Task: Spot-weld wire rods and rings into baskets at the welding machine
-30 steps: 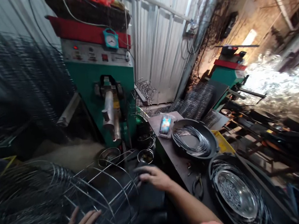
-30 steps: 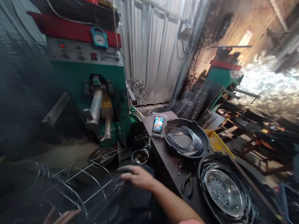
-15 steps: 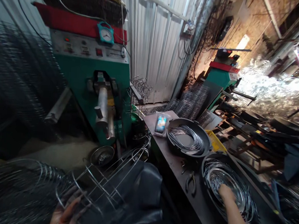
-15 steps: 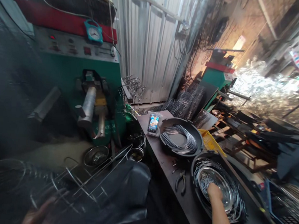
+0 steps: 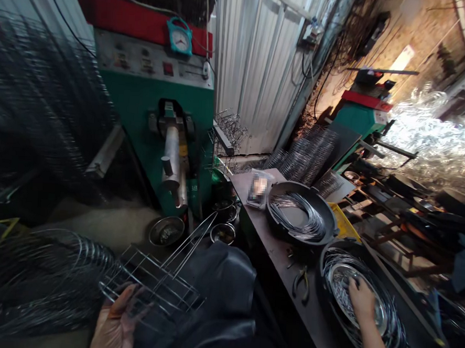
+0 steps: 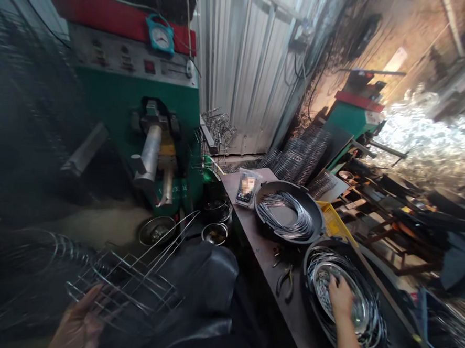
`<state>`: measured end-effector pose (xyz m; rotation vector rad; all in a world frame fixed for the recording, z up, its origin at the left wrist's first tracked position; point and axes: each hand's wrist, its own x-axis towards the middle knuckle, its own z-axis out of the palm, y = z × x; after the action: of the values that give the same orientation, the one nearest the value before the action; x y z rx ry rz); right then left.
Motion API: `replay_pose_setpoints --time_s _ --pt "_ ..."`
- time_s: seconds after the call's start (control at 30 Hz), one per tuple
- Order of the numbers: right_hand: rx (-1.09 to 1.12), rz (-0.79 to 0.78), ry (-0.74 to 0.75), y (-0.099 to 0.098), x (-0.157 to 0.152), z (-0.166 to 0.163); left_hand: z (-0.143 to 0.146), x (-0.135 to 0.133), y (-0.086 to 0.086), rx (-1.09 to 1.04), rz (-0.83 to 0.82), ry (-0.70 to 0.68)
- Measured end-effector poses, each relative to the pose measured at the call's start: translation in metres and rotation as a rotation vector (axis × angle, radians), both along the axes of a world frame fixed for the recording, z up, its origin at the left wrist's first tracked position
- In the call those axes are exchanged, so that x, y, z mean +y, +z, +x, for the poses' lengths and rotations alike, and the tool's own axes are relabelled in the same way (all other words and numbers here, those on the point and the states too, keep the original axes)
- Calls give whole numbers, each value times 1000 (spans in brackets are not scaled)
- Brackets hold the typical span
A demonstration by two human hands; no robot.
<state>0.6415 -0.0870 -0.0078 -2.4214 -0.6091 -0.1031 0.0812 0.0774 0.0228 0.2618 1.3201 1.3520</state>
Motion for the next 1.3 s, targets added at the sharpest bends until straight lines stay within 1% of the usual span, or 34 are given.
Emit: replay_pose_setpoints --time_s 0.07,0.1,0.17,0.2,0.27,0.3,0.33,0.4,0.43,0.5,0.57,0.63,0.67,0.73,0.8,0.87,0.9,0.97,1.07,1.17,1.23,1.3 --pt "118 155 142 23 33 -31 1 0 -2 -5 3 18" --pt "184 228 251 33 53 -51 2 -1 -4 -2 9 28" --pt "345 312 467 44 95 -101 4 -4 -7 12 43 36" --pt "458 337 555 45 115 -128 6 -6 -8 24 71 36" --pt "665 302 742 36 149 -182 7 -10 -10 49 123 45" --pt "714 259 844 27 160 -206 7 -12 -10 58 138 50" --pt "717 205 937 17 168 -225 7 -14 -10 64 148 53" --pt "586 83 1103 -5 174 -249 4 -16 -10 60 148 72" --pt "483 19 1166 -15 173 -253 2 -17 -11 54 145 84" --pt "281 -109 1247 -29 168 -248 -3 -17 -11 35 130 120" --pt "163 -233 1281 -30 164 -237 -7 -15 -12 -3 116 148" --pt "142 -289 1272 -19 166 -232 -8 -12 -11 -47 104 157" --pt "173 -271 1256 -10 170 -233 -7 -10 -10 -69 99 158" --pt "309 -146 1204 13 186 -247 -1 -7 -8 -98 93 157" --pt "488 25 1160 34 209 -272 6 -5 -5 -111 99 150" --pt "639 167 1158 49 231 -300 11 -5 -5 -125 97 140" --pt "701 221 1172 53 240 -313 13 -5 -6 -132 93 139" --pt "802 300 1200 56 253 -334 14 -6 -8 -141 91 147" --pt "916 368 1209 51 261 -356 12 -6 -11 -138 104 158" --pt "988 433 1135 46 261 -369 9 -6 -13 -107 99 176" --pt "993 465 1073 47 262 -377 9 -6 -15 -99 101 184" --pt "973 476 1044 48 262 -382 10 -7 -18 -122 107 183"
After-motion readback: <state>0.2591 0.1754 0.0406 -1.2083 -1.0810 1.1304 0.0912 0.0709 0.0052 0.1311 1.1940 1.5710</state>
